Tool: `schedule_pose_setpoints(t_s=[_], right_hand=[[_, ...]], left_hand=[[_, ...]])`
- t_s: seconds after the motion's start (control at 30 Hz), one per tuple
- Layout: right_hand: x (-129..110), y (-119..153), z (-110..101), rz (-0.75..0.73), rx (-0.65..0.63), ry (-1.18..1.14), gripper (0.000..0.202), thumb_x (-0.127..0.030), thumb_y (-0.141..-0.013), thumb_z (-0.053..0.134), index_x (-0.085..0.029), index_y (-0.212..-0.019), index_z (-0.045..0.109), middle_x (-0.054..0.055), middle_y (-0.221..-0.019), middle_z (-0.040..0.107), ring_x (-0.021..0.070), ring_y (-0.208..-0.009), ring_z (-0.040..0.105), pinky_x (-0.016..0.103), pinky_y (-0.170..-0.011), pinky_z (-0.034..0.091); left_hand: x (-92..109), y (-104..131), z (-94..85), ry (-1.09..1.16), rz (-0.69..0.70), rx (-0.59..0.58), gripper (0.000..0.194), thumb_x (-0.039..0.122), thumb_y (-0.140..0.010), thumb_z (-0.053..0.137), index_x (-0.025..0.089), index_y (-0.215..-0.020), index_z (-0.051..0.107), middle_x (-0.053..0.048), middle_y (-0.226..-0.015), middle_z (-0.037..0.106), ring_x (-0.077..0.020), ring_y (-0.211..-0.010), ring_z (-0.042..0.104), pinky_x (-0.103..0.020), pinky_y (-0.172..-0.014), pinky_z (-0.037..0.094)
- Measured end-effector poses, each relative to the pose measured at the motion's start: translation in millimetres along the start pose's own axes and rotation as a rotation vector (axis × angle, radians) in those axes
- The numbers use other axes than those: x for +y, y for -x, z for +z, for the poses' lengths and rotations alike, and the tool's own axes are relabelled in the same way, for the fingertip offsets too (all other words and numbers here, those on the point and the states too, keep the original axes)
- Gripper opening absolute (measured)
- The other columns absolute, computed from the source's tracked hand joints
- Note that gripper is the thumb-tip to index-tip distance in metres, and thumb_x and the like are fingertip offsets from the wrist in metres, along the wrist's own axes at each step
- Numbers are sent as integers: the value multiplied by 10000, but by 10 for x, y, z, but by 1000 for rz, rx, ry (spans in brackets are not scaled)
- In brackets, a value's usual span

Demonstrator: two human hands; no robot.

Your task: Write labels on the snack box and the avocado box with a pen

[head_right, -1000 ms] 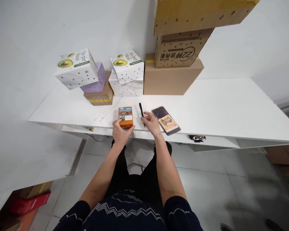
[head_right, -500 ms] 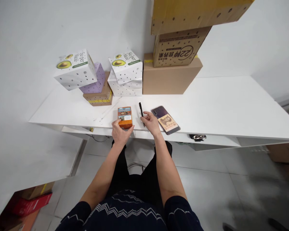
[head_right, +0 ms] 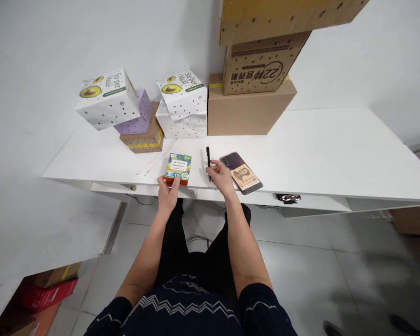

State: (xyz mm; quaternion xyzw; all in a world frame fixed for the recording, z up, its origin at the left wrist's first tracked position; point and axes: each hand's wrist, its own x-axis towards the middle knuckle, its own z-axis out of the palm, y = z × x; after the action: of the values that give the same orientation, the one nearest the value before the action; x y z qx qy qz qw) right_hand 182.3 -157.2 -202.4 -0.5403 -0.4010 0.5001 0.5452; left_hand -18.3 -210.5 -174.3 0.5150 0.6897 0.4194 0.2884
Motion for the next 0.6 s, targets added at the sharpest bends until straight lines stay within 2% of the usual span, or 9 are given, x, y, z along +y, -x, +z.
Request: schedule_pose_setpoints(t_s=[0.07, 0.23, 0.43, 0.6], right_hand=[[-2, 1, -3, 3, 0, 1, 524, -450, -639, 760, -173, -1053, 598, -65, -669, 587, 63, -448, 434, 218, -432, 351], [1, -1, -8, 10, 1, 4, 547, -465, -642, 758, -175, -1073, 587, -70, -664, 577, 64, -443, 434, 218, -432, 340], [11, -5, 1, -7, 1, 23, 553, -491, -652, 747, -178, -1075, 580, -69, -669, 573, 65, -450, 434, 220, -440, 344], [26, -5, -6, -7, 8, 1, 569, -508, -641, 754, -176, -1070, 582, -75, -651, 566, 61, -438, 423, 209, -420, 318]], left_hand=[[17, 10, -25, -130, -19, -26, 506, 661, -882, 508, 235, -1149, 456, -124, -1143, 663, -281, -1049, 651, -390, -844, 490], [13, 21, 17, -360, 12, -41, 543, 738, -884, 397, 231, -1024, 533, -130, -1039, 599, -287, -866, 657, -361, -683, 470], [-16, 21, 60, -369, 113, 26, 550, 746, -878, 412, 221, -956, 557, -94, -905, 586, -243, -728, 628, -320, -614, 438], [4, 38, 54, -385, 162, -9, 459, 647, -931, 433, 232, -775, 552, -65, -862, 597, -215, -752, 616, -311, -649, 440]])
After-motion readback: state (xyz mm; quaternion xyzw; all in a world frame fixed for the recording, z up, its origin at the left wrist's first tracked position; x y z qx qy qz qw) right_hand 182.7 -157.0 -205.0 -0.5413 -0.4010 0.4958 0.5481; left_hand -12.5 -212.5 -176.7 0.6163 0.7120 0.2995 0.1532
